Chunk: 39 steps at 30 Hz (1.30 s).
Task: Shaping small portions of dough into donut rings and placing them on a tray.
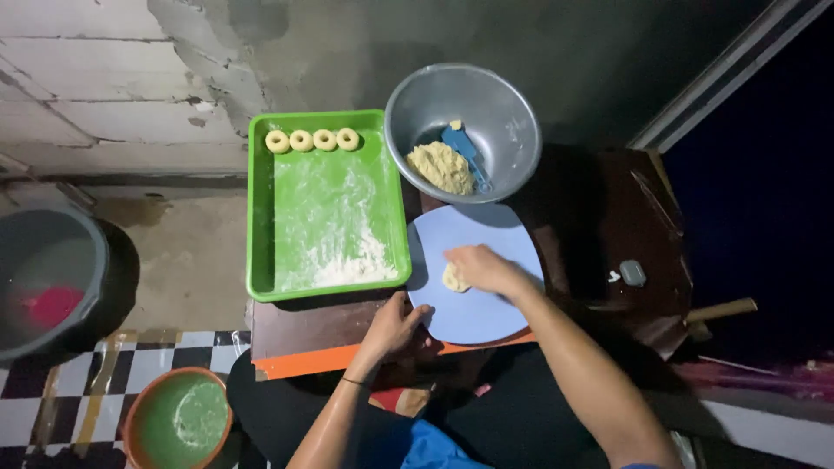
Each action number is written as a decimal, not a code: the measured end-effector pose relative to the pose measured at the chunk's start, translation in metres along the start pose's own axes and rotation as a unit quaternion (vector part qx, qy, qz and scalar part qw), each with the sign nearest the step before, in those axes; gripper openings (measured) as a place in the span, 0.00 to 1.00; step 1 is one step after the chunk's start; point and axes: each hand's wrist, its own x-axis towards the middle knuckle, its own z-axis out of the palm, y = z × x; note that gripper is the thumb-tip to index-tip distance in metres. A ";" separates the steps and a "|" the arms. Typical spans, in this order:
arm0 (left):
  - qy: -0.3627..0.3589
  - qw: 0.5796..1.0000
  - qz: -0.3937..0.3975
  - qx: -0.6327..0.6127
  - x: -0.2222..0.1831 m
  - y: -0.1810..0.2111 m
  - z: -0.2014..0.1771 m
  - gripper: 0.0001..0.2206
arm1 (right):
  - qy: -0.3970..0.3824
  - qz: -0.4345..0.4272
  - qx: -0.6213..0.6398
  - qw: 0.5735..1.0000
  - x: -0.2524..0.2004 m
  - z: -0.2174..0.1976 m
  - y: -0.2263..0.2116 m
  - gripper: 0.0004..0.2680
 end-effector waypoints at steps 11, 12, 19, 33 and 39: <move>-0.012 1.000 -0.009 -0.010 -0.005 0.004 -0.003 0.25 | -0.044 -0.171 -0.043 0.983 -0.020 -0.022 -0.035 0.10; -0.011 1.000 -0.006 -0.018 -0.006 0.006 -0.004 0.25 | 0.028 -0.126 0.060 0.990 -0.009 -0.022 -0.025 0.16; -0.010 1.000 -0.002 -0.020 -0.001 0.003 -0.004 0.26 | -0.044 -0.125 0.023 0.991 -0.006 0.015 -0.014 0.12; 0.008 1.000 0.009 -0.020 -0.010 0.010 -0.006 0.26 | 0.040 -0.120 -0.060 0.990 0.020 0.018 0.011 0.09; -0.003 1.000 -0.005 -0.004 0.002 0.010 -0.008 0.27 | 0.045 -0.081 0.009 0.996 0.034 0.004 0.018 0.11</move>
